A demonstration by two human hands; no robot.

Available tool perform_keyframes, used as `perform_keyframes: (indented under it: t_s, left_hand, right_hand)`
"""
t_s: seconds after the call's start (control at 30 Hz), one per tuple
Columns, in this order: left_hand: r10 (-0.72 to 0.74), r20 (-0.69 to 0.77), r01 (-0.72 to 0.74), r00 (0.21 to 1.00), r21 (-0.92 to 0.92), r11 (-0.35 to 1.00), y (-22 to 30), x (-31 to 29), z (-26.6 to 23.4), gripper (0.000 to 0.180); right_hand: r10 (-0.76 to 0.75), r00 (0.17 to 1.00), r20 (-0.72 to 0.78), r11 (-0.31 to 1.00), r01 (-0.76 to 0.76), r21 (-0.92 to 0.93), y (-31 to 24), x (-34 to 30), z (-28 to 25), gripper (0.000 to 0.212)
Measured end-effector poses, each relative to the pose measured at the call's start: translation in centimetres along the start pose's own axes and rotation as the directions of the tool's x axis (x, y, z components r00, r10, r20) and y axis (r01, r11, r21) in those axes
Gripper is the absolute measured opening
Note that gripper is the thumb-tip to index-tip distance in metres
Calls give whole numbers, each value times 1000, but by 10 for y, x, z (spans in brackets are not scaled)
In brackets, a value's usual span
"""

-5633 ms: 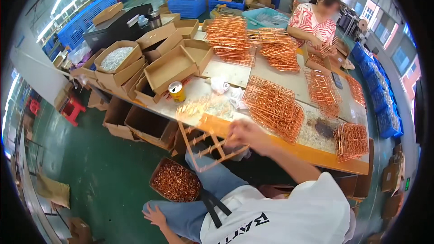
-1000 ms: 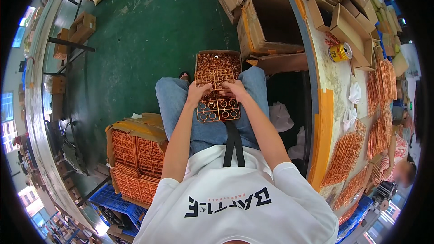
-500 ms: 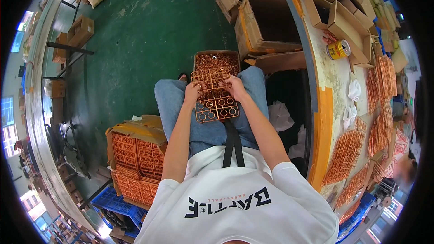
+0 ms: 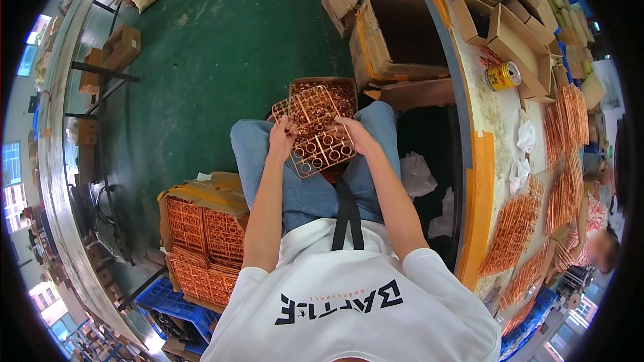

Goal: The person sorts small metal components into a copper grid tray held on their lap, while periodically reaching to a nearby table to organize similar grids.

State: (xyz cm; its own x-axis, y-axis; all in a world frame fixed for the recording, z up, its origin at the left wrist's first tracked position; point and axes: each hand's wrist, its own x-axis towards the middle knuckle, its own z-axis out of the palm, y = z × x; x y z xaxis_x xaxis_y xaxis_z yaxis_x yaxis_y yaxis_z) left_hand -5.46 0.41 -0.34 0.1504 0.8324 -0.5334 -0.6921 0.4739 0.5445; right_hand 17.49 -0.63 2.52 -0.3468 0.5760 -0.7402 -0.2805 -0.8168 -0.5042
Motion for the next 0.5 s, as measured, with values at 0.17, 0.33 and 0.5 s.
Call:
perform_keyframes:
  t_s: [0.17, 0.33, 0.5]
  left_hand:
    - [161, -205, -80, 965, 355, 931, -2, -3, 7, 23]
    - [139, -297, -29, 945, 345, 938, 5, -5, 1, 35]
    - [-107, 15, 88, 994, 456, 886, -4, -24, 23, 28]
  right_hand:
    - [-26, 994, 103, 989, 41, -145, -2, -21, 12, 18]
    - [-174, 984, 48, 985, 174, -4, 4, -7, 2, 11]
    - [-321, 940, -116, 939, 299, -169, 11, 0, 6, 10]
